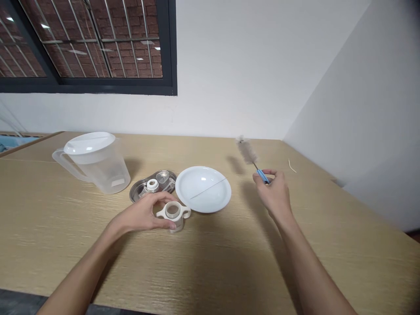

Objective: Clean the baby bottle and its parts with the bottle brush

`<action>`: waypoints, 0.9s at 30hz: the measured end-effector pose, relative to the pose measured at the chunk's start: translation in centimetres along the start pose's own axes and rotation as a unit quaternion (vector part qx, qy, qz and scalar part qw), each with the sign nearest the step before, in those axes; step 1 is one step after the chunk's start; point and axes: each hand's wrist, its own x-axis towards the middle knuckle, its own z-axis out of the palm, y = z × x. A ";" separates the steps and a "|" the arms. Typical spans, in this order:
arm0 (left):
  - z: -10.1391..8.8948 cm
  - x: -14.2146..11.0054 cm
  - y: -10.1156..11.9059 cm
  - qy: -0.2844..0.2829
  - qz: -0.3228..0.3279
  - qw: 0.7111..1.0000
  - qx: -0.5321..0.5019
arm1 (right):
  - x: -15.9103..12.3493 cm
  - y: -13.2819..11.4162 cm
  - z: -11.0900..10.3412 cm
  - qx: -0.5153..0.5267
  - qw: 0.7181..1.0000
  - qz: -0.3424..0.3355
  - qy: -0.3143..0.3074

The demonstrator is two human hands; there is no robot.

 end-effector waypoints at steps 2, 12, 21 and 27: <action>0.1 0.1 0.0 0.005 0.012 1.000 0.007 | 0.0 0.0 0.0 0.001 1.000 -0.002 0.000; 0.1 0.2 -0.3 -0.007 0.001 1.000 0.000 | -0.2 -0.3 -0.1 0.012 1.000 -0.006 -0.008; 0.2 0.3 -0.5 -0.039 0.030 0.998 0.030 | -0.1 -0.1 -0.1 0.008 1.000 -0.013 -0.008; 0.4 0.4 -0.9 -0.027 0.011 0.998 0.056 | -0.1 0.0 0.0 0.004 1.000 -0.015 0.001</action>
